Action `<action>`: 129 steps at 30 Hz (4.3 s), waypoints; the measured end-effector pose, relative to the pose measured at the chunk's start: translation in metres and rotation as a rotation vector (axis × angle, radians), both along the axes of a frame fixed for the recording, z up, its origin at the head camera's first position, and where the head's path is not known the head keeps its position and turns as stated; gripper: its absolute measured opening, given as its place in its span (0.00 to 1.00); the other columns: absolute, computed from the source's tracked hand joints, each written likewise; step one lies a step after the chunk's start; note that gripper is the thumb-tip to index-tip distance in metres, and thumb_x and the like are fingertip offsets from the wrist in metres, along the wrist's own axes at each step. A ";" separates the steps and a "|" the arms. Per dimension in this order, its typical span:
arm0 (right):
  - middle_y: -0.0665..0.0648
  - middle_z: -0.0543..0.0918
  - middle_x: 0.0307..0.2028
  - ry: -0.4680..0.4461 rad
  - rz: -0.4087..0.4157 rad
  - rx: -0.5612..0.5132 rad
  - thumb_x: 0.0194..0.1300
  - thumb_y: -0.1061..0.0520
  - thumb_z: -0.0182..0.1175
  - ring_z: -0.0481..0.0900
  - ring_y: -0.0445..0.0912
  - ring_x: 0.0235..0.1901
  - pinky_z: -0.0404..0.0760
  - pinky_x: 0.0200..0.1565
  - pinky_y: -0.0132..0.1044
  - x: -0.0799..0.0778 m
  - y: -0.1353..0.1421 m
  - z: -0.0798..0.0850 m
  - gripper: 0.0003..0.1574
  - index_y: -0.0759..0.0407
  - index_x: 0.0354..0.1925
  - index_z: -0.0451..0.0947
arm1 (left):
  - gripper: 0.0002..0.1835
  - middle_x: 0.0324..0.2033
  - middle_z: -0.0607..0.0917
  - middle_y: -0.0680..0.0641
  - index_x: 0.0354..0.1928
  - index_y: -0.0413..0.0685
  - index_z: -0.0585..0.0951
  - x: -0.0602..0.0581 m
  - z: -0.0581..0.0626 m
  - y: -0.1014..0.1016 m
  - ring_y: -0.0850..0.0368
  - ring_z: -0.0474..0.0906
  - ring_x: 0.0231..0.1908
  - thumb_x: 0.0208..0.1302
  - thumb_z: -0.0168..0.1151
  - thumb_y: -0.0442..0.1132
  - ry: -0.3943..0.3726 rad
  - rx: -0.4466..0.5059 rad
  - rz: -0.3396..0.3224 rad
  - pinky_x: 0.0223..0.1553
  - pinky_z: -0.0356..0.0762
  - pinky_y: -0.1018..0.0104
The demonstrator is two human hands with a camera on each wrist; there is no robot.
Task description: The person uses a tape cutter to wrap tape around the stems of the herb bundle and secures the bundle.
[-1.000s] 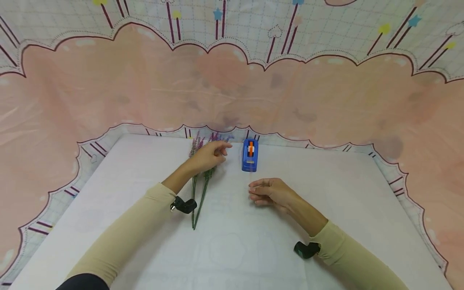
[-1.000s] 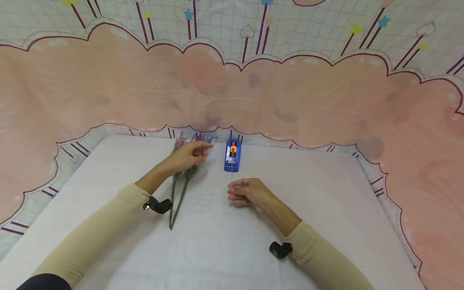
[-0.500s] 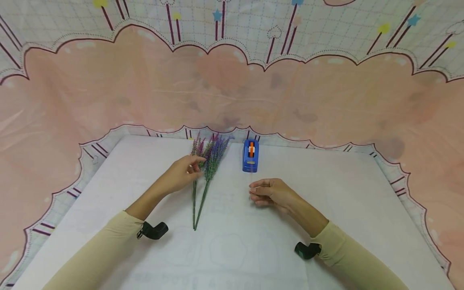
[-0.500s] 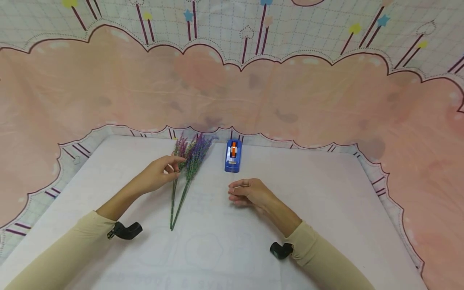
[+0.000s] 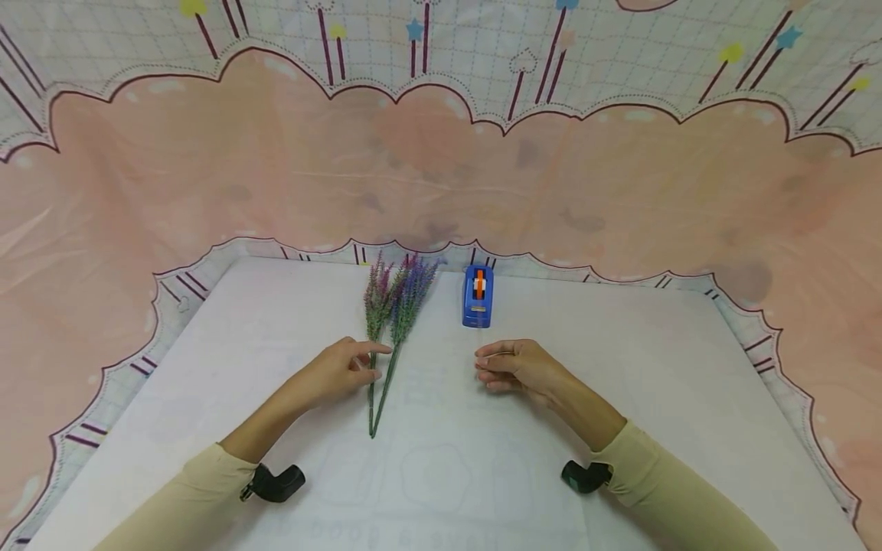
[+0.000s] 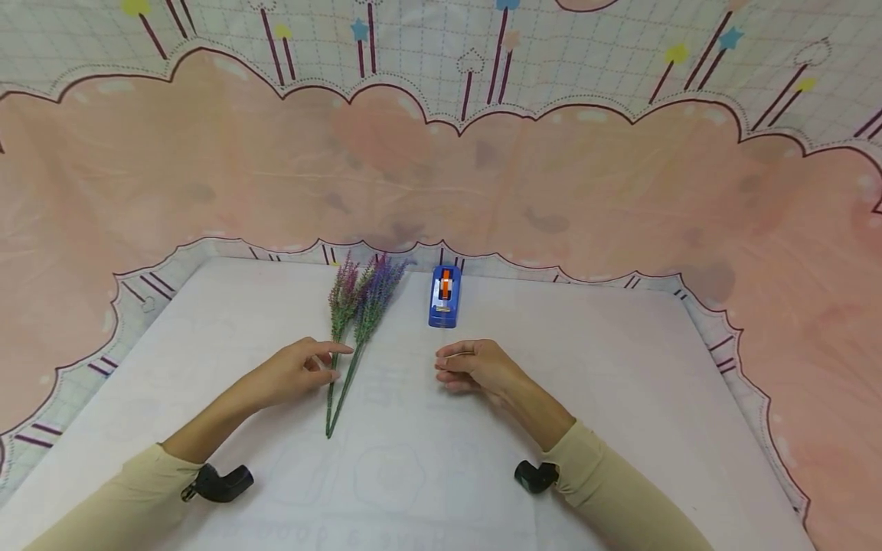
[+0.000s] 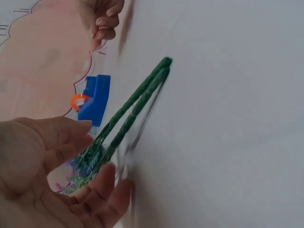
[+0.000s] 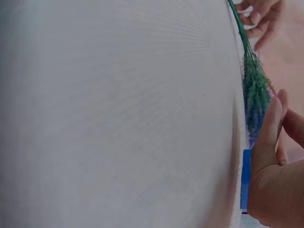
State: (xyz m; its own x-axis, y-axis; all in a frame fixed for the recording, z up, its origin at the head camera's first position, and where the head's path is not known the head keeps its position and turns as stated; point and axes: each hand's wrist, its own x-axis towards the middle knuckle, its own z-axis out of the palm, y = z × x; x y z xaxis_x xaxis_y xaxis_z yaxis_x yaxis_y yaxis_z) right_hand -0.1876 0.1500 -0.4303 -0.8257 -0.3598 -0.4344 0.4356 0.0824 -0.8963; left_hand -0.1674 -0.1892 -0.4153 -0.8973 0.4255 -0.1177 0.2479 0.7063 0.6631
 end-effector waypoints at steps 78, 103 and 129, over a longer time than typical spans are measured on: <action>0.62 0.88 0.49 0.016 0.000 0.030 0.72 0.62 0.61 0.88 0.43 0.36 0.86 0.42 0.37 -0.002 0.000 0.003 0.20 0.69 0.59 0.78 | 0.30 0.59 0.75 0.26 0.67 0.25 0.67 0.034 0.001 0.021 0.41 0.81 0.57 0.65 0.65 0.27 -0.631 0.729 0.000 0.55 0.80 0.55; 0.63 0.88 0.46 0.024 0.006 0.045 0.71 0.60 0.63 0.88 0.42 0.35 0.86 0.41 0.36 0.000 0.000 0.005 0.22 0.72 0.58 0.78 | 0.21 0.40 0.83 0.41 0.69 0.45 0.69 -0.008 0.014 0.080 0.52 0.80 0.33 0.77 0.50 0.30 -0.606 0.596 -0.151 0.33 0.86 0.48; 0.56 0.89 0.38 0.052 -0.004 0.051 0.73 0.57 0.62 0.88 0.41 0.33 0.86 0.42 0.36 0.005 -0.002 0.001 0.19 0.72 0.53 0.81 | 0.10 0.38 0.86 0.38 0.55 0.37 0.74 -0.041 -0.005 0.113 0.54 0.79 0.23 0.75 0.50 0.26 -0.343 0.507 -0.165 0.26 0.79 0.64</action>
State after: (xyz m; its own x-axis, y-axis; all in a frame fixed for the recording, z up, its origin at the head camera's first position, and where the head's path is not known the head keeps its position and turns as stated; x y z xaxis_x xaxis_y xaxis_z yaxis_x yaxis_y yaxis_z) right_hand -0.1826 0.1477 -0.4292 -0.8488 -0.3352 -0.4089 0.3893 0.1271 -0.9123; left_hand -0.2088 -0.0761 -0.4199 -0.7619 0.6336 -0.1345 0.0407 0.2541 0.9663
